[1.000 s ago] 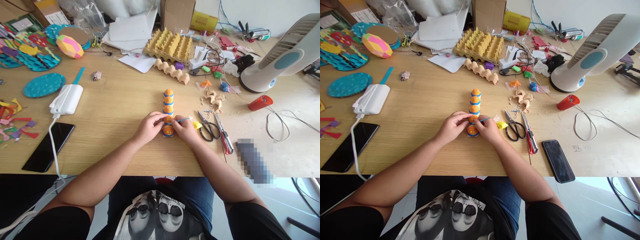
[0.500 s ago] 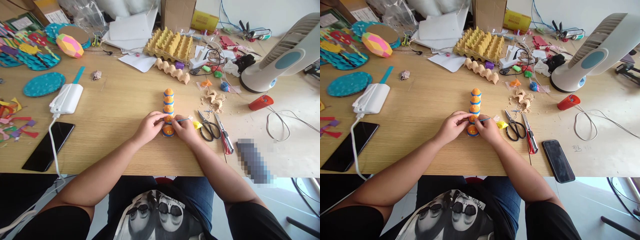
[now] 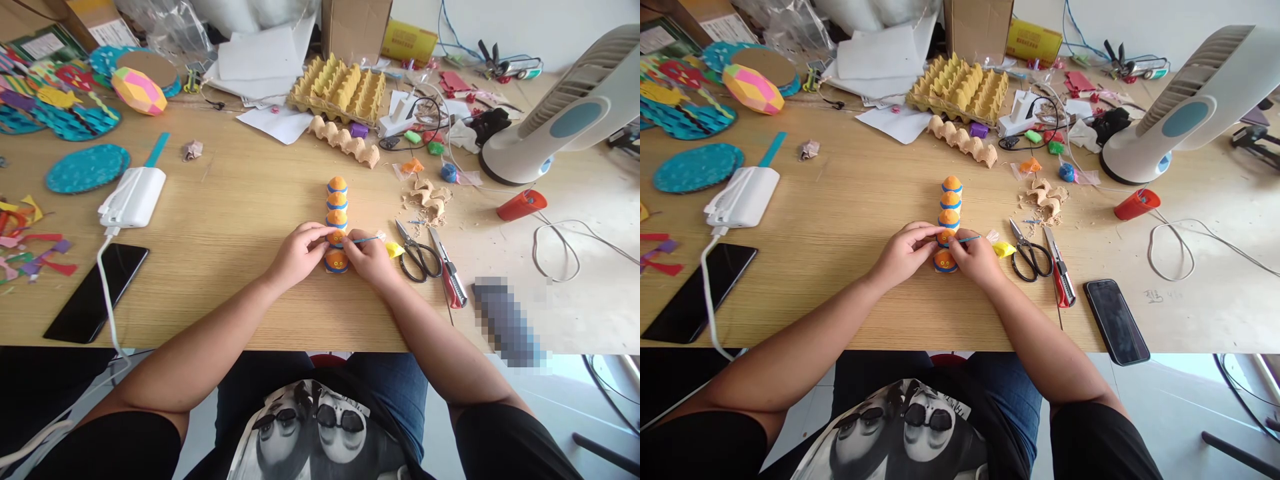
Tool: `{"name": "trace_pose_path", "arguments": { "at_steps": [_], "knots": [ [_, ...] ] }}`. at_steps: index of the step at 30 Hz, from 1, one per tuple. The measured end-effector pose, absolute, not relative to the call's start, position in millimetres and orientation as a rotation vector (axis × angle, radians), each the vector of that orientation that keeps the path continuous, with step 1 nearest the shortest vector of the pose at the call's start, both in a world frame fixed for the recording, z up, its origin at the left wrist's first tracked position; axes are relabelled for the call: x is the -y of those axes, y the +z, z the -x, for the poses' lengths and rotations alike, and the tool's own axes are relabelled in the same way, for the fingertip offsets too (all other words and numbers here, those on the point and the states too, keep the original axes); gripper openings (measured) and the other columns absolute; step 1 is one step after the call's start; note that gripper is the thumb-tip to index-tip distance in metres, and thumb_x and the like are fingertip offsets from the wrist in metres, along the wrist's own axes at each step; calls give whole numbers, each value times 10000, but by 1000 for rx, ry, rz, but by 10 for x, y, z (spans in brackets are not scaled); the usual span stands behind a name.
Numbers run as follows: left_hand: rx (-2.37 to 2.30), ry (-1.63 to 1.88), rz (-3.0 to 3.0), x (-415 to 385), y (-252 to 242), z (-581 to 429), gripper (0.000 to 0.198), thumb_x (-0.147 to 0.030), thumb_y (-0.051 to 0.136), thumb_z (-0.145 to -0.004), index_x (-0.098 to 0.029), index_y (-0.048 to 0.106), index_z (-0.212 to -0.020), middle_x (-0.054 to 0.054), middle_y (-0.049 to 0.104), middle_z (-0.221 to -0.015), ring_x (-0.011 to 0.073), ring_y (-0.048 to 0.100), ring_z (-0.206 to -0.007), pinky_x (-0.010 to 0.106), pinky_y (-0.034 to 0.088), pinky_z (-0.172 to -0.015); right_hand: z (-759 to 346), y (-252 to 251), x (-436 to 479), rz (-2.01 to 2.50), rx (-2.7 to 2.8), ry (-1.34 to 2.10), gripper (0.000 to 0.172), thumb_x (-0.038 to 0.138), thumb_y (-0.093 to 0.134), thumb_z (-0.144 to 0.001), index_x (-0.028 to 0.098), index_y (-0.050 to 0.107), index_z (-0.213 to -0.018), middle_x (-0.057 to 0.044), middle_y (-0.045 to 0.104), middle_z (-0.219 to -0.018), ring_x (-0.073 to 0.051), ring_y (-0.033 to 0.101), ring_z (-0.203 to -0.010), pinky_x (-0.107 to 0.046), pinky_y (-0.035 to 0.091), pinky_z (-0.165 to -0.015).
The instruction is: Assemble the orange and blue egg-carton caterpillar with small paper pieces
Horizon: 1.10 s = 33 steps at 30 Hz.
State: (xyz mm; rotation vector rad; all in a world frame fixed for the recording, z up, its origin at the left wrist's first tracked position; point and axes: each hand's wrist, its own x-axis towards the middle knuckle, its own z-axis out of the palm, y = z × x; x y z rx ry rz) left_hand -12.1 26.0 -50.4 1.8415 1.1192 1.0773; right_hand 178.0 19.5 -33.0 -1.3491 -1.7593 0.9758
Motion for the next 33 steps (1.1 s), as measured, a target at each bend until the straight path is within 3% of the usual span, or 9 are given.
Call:
{"name": "trace_pose_path", "arguments": {
  "at_steps": [8, 18, 33],
  "knots": [
    [-1118, 1084, -1838, -258, -509, 115, 323, -177, 594, -926, -226, 706, -1225, 86, 649, -1221, 194, 650, -1112, 316, 589, -903, -1762, -332, -198, 1342, 1739, 974, 330, 436, 510, -928, 214, 494, -684, 33, 443, -588, -140, 411, -606, -275, 308, -573],
    [-1129, 1091, -1830, -261, -495, 123, 307, -177, 598, -919, -214, 708, -1203, 82, 655, -1200, 190, 661, -1083, 300, 584, -879, -1859, -239, -235, 1405, 1548, 1043, 300, 394, 508, -870, 220, 451, -632, 57, 340, -543, -123, 342, -565, -273, 273, -561],
    [-1125, 1075, -1821, -259, -490, 111, 334, -158, 578, -912, -219, 710, -1213, 80, 654, -1200, 188, 654, -1096, 309, 584, -896, -1822, -313, -243, 1339, 1641, 1146, 367, 477, 516, -898, 228, 438, -639, 33, 429, -551, -131, 373, -560, -266, 281, -521]
  ]
}}
